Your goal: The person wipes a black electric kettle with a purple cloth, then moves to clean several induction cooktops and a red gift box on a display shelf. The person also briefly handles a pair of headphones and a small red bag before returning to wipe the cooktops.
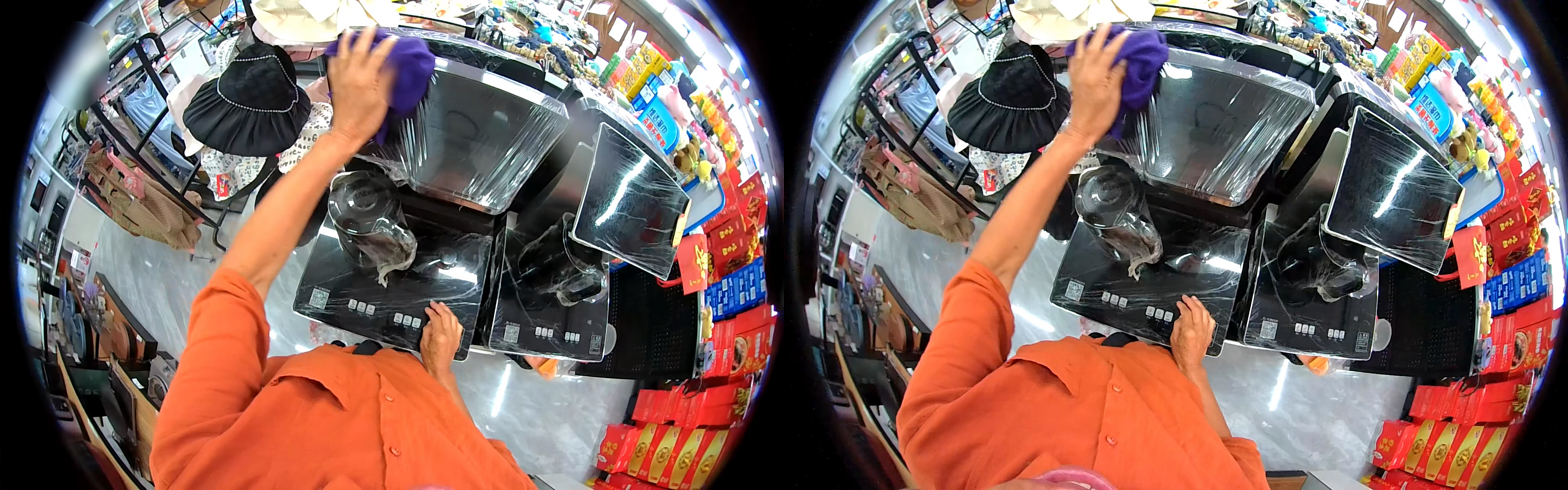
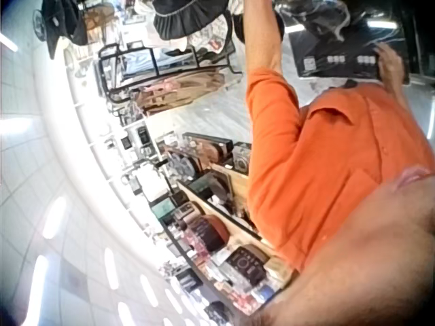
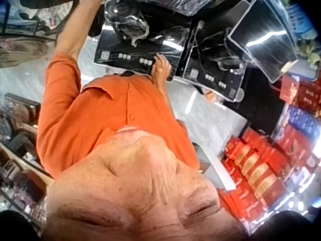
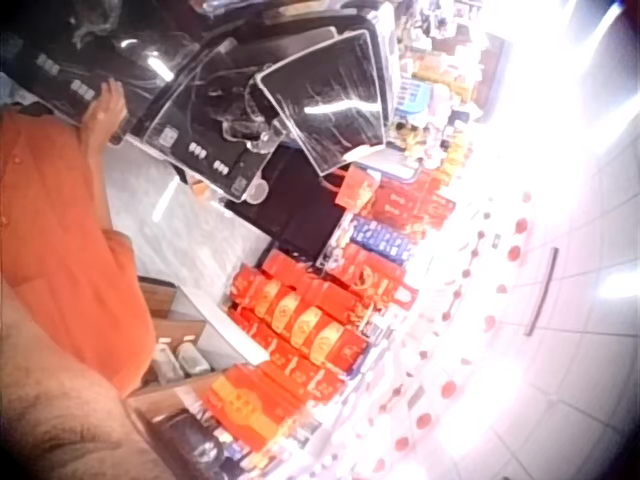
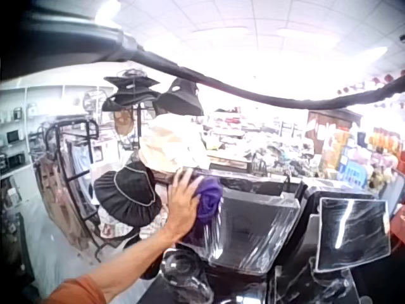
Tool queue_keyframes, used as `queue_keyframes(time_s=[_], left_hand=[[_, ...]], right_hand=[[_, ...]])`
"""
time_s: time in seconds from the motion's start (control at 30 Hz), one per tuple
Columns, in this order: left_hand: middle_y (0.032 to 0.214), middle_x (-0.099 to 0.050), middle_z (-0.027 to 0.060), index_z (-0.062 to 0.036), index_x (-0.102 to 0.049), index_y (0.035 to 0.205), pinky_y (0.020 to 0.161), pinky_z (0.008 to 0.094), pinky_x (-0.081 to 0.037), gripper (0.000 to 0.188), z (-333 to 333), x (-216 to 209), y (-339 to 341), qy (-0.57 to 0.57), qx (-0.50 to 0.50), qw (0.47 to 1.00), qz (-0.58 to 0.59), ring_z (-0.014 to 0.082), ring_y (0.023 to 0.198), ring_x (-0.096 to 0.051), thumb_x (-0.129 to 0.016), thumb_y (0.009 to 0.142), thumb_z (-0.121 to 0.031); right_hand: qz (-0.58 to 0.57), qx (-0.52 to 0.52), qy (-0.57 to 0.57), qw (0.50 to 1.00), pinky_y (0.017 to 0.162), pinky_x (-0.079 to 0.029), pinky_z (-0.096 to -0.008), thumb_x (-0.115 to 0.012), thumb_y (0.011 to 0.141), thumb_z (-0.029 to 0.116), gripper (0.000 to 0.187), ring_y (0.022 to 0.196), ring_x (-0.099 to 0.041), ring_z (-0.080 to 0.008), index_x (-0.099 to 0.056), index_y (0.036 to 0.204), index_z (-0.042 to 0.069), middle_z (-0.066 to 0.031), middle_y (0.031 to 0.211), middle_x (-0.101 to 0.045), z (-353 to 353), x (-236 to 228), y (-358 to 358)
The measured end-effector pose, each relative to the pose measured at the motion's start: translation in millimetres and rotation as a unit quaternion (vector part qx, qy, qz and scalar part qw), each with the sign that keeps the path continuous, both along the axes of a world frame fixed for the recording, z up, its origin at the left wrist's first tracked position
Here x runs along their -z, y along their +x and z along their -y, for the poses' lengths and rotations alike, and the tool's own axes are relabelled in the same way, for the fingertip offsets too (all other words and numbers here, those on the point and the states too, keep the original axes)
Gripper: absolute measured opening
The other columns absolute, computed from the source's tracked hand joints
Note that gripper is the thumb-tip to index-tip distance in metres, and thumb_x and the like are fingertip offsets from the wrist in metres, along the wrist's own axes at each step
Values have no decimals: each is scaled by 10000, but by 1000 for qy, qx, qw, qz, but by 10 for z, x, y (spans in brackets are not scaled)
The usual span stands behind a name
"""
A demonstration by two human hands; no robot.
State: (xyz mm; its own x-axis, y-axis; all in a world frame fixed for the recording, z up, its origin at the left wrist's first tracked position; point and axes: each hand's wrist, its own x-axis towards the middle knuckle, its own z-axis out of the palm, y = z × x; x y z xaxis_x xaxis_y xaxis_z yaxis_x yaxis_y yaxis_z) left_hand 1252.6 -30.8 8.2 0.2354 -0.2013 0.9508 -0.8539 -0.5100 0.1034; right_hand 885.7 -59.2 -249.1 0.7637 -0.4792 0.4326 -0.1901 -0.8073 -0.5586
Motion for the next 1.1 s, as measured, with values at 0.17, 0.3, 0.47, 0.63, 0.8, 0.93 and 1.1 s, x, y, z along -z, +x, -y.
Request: queue_keyframes(time_s=[0.17,0.3,0.47,0.63,0.8,0.93,1.1], left_hand=[[1453,-483,73,-231,-594,1324,1117,477,-299,513,255,-31,-710,93,155,983,-29,322,1380,-371,-661,829,-116],[1402,-539,50,-235,-634,1251,1079,480,-338,465,414,131,-1123,227,207,951,47,291,1333,-454,-679,797,-147],[1312,-578,17,-238,-647,1195,881,404,-421,407,142,185,-1157,267,260,926,68,237,1162,-548,-669,796,-159],[1271,-590,31,-221,-647,1206,802,363,-475,448,-430,290,-909,222,240,944,39,253,1080,-577,-617,798,-39],[1294,-600,114,-100,-605,1296,993,359,-455,582,-1052,713,-806,49,240,942,-228,309,1152,-580,-623,746,92],[979,-680,85,-10,-599,1214,762,263,-553,261,-1331,1055,-775,-438,309,664,-521,197,854,-683,-506,985,-95],[1199,-620,153,-25,-475,1336,891,405,-567,410,-1448,1663,-624,-602,384,418,-561,310,970,-662,-407,1039,-299]], right_hand=[[-4,2,0,1000,969,-401,-408,-574,806,-53,286,1211,-539,-268,-659,1067,24,-70,1227,-606,-11,-38,6],[-6,7,-8,1000,960,-407,-410,-575,789,-62,298,1205,-546,-276,-659,1062,21,-76,1214,-617,9,33,-9],[-4,-13,0,1000,973,-411,-418,-571,780,-77,313,1204,-552,-290,-659,1066,14,-85,1210,-625,15,19,-10],[-16,-11,-10,1000,977,-409,-414,-566,782,-67,311,1203,-554,-291,-661,1066,17,-87,1219,-625,9,30,-17],[-21,-11,-15,1000,989,-394,-419,-546,779,-66,333,1203,-554,-291,-663,1077,24,-91,1215,-628,-2,60,-20],[-35,-10,-28,999,992,-391,-417,-535,798,-62,326,1207,-551,-291,-668,1083,24,-91,1229,-625,-14,44,6],[-51,-1,-47,998,990,-392,-414,-544,797,-63,329,1209,-551,-290,-663,1091,25,-88,1230,-624,-39,55,16]])
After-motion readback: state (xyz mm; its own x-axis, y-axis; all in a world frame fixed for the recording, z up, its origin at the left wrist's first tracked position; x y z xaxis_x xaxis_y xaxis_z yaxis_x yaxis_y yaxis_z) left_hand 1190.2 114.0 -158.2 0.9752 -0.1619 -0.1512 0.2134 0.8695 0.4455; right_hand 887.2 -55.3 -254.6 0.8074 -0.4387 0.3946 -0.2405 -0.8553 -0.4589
